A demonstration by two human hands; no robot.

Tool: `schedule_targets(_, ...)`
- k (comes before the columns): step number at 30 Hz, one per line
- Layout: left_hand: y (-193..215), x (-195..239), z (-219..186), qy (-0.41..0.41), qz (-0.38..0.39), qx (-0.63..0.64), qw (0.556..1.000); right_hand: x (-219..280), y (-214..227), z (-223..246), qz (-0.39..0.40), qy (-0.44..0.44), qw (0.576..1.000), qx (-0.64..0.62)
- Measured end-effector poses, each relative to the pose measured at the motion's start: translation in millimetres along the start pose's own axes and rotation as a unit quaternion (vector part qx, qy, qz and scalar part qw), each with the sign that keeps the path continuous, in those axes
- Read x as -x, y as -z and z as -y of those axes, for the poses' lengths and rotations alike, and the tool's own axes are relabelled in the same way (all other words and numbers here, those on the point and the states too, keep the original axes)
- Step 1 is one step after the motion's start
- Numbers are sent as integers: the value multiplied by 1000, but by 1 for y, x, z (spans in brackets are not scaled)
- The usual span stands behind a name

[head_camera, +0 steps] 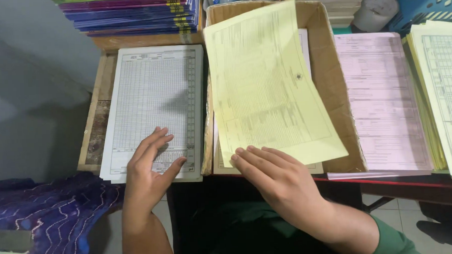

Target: Organize and pack printed paper forms into a cardboard box

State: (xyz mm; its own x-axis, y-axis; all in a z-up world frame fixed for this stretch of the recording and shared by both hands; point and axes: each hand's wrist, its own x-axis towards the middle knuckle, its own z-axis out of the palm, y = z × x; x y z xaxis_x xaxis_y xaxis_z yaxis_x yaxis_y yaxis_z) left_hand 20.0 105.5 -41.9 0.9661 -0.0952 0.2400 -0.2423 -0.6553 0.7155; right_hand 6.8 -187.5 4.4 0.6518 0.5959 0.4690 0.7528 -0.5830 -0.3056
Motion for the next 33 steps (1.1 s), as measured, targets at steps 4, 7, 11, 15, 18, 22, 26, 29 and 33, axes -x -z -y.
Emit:
schedule_targets(4, -1, 0, 4, -27, -4, -11, 1000, 2, -21, 2, 34, -20, 997, -69)
schedule_targets(7, -2, 0, 6, -38, -6, -12, 999, 6, -30, -4, 91, -1, 988, -124)
schedule_targets(11, 0, -1, 8, -39, -7, -2, 999, 2, -11, -15, 159, 81, 962, -205)
schedule_targets(15, 3, 0, 6, -44, -3, 7, 999, 11, -10, -36, 179, 40, 983, -14)
schedule_targets(18, 2, 0, 6, -44, -6, 5, 999, 12, -10, -46, 164, 1, 985, 53)
schedule_targets(22, 1, -1, 6, -45, -10, 6, 999, 8, -4, -45, 147, -3, 989, 6)
schedule_targets(26, -1, -3, 8, -49, -12, 8, 999, 7, -9, -48, 134, -33, 989, -50)
schedule_targets(29, -2, 0, 9, -49, -14, 5, 999, 8, -15, -45, 114, -22, 992, -42)
schedule_targets(33, -4, 0, 6, -45, -24, 2, 999, 5, -10, -37, 61, -8, 997, -37)
